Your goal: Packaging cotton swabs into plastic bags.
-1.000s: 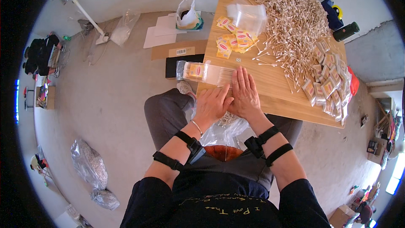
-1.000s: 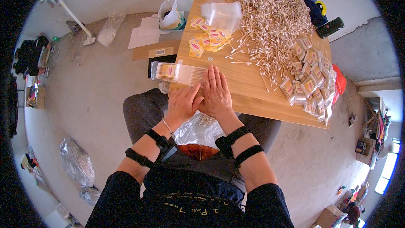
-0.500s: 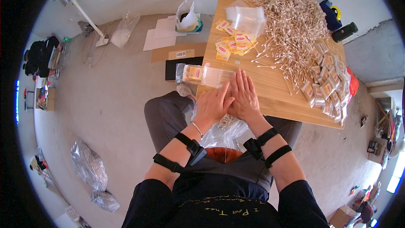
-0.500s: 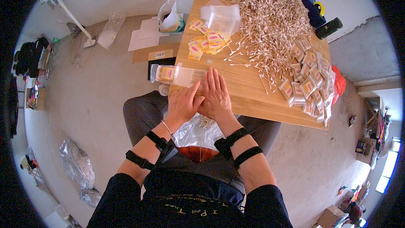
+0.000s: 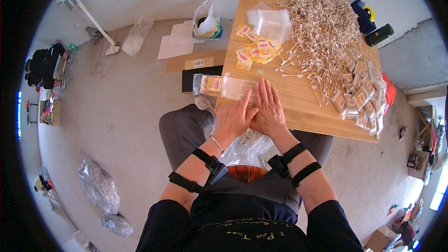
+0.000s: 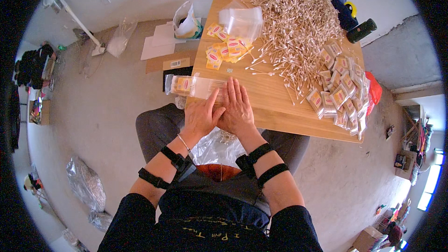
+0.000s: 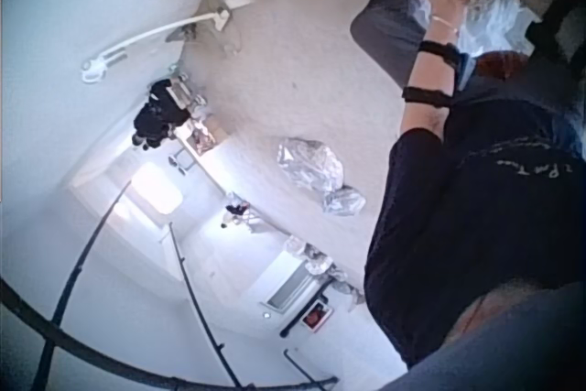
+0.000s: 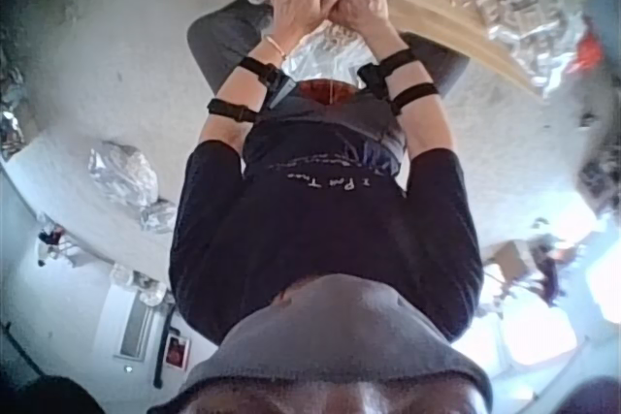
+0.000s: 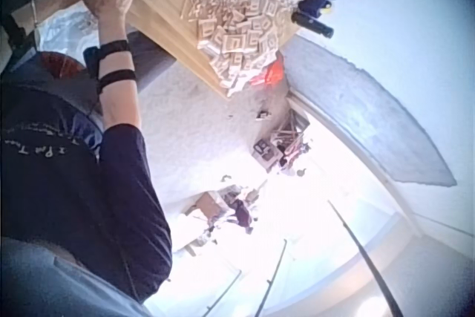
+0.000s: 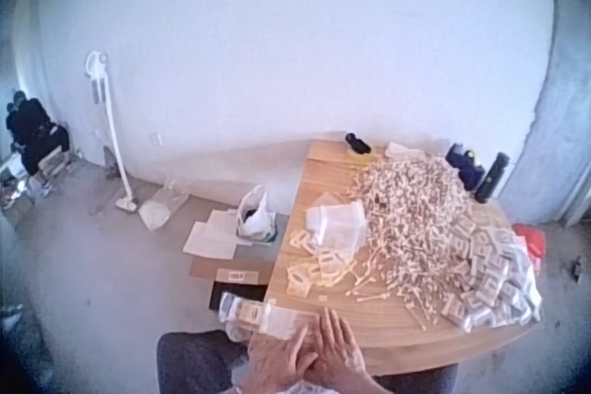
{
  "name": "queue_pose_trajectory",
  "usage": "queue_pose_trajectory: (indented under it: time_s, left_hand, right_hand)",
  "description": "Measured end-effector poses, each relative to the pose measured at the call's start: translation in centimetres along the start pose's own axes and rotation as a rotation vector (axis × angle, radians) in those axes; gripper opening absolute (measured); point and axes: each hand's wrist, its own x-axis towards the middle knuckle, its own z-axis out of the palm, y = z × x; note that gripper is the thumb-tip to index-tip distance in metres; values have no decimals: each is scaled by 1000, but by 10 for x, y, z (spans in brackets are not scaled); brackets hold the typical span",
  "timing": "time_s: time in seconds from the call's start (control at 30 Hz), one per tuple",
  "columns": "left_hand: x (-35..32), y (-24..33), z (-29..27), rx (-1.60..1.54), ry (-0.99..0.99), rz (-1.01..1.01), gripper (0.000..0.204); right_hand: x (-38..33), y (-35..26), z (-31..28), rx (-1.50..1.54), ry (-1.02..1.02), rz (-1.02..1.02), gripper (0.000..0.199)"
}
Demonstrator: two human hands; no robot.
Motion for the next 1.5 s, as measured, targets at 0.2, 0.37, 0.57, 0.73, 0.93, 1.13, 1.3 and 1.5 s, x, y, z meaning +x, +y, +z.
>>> queue_pose_trajectory:
  time_s: [0.2,0.37,0.57,0.73,0.93,1.13,1.3,1.5]
  left_hand:
    - [2,-6,6,17,81,80,52]
    - [1,-5,7,21,80,67,51]
    - [1,-6,6,15,69,54,52]
    - [4,1,-2,16,-32,-21,56]
    - [8,2,-4,18,-25,-4,58]
    - [7,-1,-2,25,4,23,56]
    - [11,3,-2,19,-31,-12,56]
    - [17,-8,3,52,-25,53,51]
  right_hand:
    - [1,-1,-3,16,-13,0,87]
    - [1,0,0,21,-3,1,87]
    - [2,-2,-2,7,-42,15,90]
    - [2,-2,-4,6,-65,24,92]
    - [1,-1,-1,-40,-33,10,95]
    - [2,-2,-4,7,-64,19,96]
    - [1,3,2,-71,-15,-5,105]
    - [1,-1,-5,-60,-41,-19,120]
